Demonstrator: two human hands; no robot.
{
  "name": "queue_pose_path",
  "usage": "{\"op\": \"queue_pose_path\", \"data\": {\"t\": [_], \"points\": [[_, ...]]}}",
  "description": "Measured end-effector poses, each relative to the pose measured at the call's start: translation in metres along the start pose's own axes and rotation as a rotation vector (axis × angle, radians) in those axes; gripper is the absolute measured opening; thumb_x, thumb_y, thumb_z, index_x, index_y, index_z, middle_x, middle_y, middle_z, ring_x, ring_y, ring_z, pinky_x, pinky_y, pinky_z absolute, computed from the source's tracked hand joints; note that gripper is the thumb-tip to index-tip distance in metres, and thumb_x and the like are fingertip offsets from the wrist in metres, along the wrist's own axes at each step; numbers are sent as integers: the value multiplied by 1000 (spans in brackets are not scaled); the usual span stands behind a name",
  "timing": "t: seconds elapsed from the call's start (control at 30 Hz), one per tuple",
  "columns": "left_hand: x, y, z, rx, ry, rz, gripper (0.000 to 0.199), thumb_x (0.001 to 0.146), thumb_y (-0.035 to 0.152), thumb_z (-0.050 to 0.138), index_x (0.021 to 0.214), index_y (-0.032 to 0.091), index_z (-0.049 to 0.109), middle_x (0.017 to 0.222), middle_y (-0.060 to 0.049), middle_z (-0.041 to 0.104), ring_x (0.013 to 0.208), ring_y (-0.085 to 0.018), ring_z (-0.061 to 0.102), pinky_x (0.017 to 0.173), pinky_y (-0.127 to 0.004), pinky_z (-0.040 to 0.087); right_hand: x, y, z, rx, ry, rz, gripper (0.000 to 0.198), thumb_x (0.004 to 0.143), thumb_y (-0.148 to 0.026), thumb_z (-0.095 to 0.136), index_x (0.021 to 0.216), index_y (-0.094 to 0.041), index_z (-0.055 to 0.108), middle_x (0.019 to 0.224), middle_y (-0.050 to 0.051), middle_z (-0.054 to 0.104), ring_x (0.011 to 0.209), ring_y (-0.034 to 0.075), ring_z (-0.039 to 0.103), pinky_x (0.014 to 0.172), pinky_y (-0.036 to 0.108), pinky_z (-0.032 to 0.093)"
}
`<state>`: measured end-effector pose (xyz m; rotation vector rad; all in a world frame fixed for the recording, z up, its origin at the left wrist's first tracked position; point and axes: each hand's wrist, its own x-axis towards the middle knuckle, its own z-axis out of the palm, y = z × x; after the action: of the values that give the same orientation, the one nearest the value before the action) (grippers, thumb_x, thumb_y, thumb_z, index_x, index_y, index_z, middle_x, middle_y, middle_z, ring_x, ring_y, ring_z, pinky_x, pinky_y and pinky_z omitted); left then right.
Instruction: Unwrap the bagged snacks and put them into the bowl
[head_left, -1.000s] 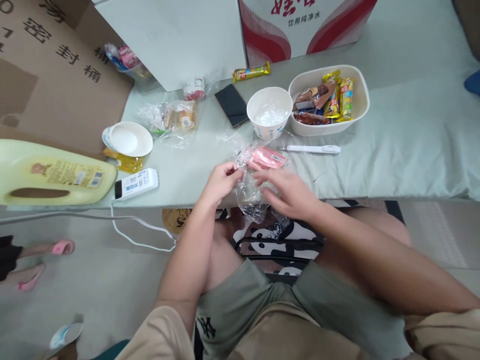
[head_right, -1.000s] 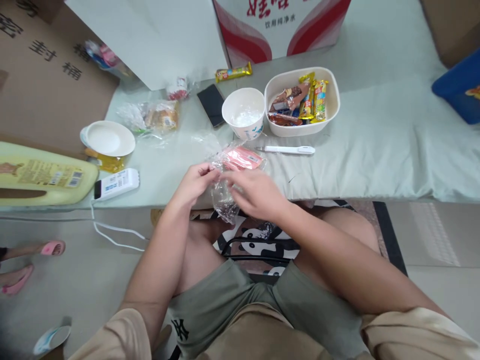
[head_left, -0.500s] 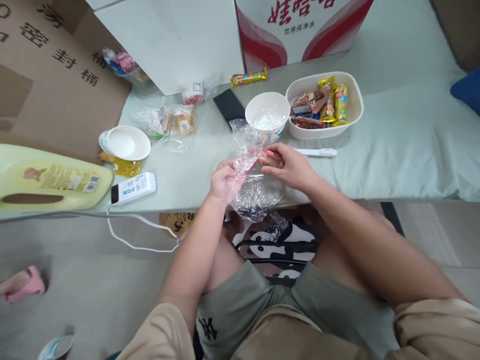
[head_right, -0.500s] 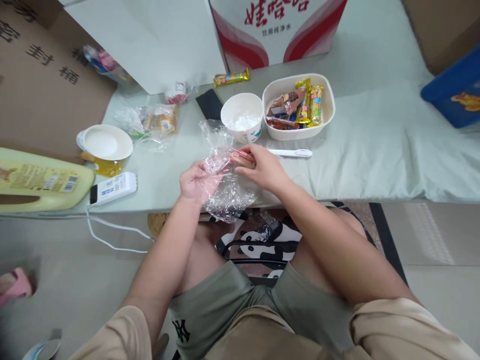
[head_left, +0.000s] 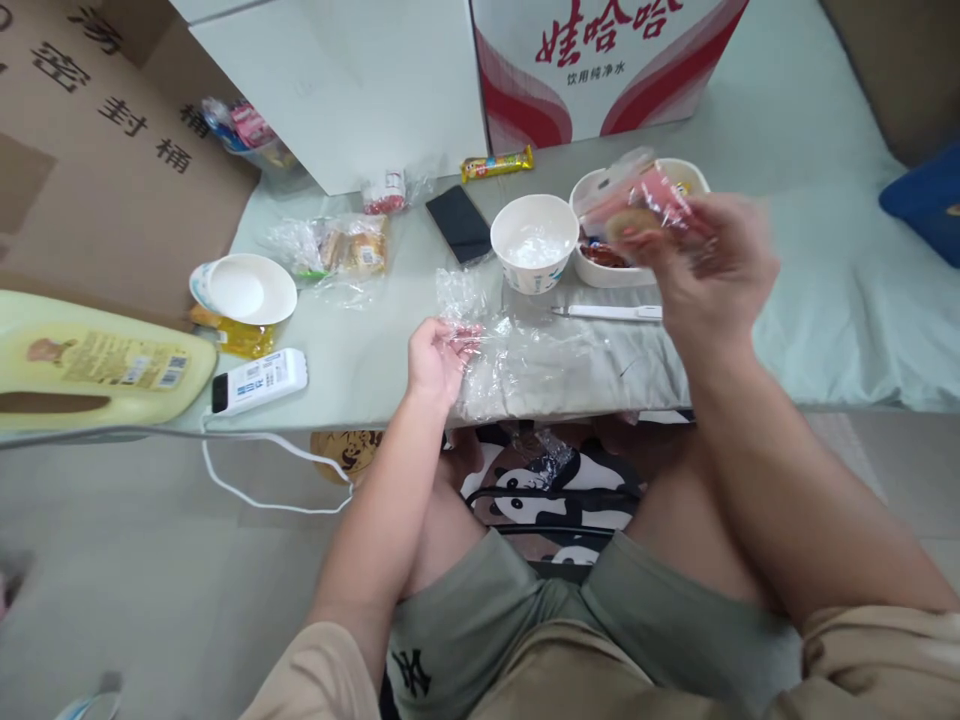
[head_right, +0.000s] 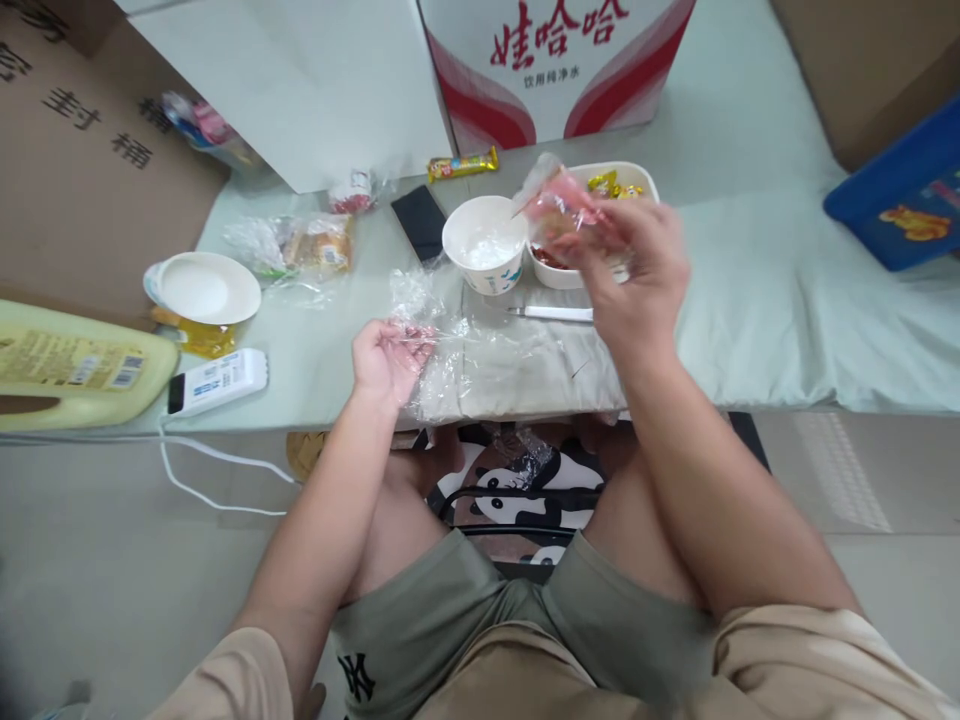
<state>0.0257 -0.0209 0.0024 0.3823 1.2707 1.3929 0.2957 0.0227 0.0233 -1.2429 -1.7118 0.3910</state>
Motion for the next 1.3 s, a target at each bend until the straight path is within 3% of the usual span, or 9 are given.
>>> {"op": "queue_pose_path", "data": {"t": [0.1, 0.23, 0.33, 0.63, 0.77, 0.83, 0.97, 1.13, 1.3], "points": [[-3, -1, 2, 14, -13, 13, 17, 64, 26, 59, 62, 22, 43, 60, 1, 57, 67, -16, 69, 65, -26, 53, 18, 10, -8, -64, 256, 28, 38, 85, -39, 75, 116, -20, 65, 118, 17, 66, 111, 30, 64, 100, 47, 51], [-3, -1, 6, 5, -13, 5, 13, 62, 23, 59, 61, 21, 46, 59, 2, 57, 63, -15, 67, 64, -26, 53, 26, 25, -4, -36, 84, 129, 59, 81, -28, 74, 135, -23, 52, 116, 11, 70, 105, 28, 66, 97, 45, 50], [-3, 0, 9, 2, 12, -3, 10, 61, 22, 58, 60, 21, 47, 58, 2, 57, 63, -14, 67, 62, -24, 52, 26, 35, 0, -73, 7, 128, 43, 88, -34, 65, 130, -30, 54, 120, 7, 69, 110, 30, 62, 98, 50, 46], [-12, 2, 13, -1, -128, 9, 13, 62, 22, 56, 58, 20, 44, 62, 1, 56, 60, -14, 66, 64, -27, 54, 35, 49, 12, -161, -34, -2, 25, 90, -27, 60, 114, -26, 67, 134, 13, 62, 126, 30, 52, 109, 52, 37], [-19, 6, 11, -43, -200, -27, 9, 58, 22, 57, 54, 20, 49, 62, -1, 56, 59, -15, 63, 58, -29, 53, 23, 28, 8, -269, 88, 4, 24, 92, -30, 59, 112, -25, 71, 144, 14, 56, 141, 37, 40, 114, 61, 27], [-21, 8, 10, -64, -226, -55, 9, 58, 24, 56, 53, 20, 49, 62, -2, 56, 60, -17, 62, 62, -34, 57, 9, 10, 6, -191, 105, -10, 24, 94, -29, 53, 111, -26, 69, 135, 14, 61, 133, 34, 49, 112, 58, 34], [-24, 13, 5, -60, -291, -75, 28, 66, 37, 58, 50, 22, 40, 60, -3, 49, 58, -19, 58, 75, -48, 60, -27, -16, 20, 141, -181, 52, 31, 94, -38, 53, 121, -24, 60, 117, 12, 67, 109, 28, 64, 95, 49, 53], [-25, 11, -8, -14, -201, 64, 53, 73, 56, 62, 49, 22, 29, 53, -1, 37, 62, -22, 59, 82, -57, 56, -56, -21, 57, 436, -507, 285, 94, 84, -51, 70, 157, -26, 18, 141, 21, 57, 128, 31, 60, 96, 49, 56], [-17, 16, -11, 21, -210, 0, 47, 75, 52, 60, 52, 22, 32, 54, -2, 46, 68, -25, 64, 83, -53, 57, -51, -29, 70, 687, -559, 450, 74, 90, -48, 64, 152, -28, 27, 104, 9, 72, 92, 23, 71, 80, 41, 61]]}}
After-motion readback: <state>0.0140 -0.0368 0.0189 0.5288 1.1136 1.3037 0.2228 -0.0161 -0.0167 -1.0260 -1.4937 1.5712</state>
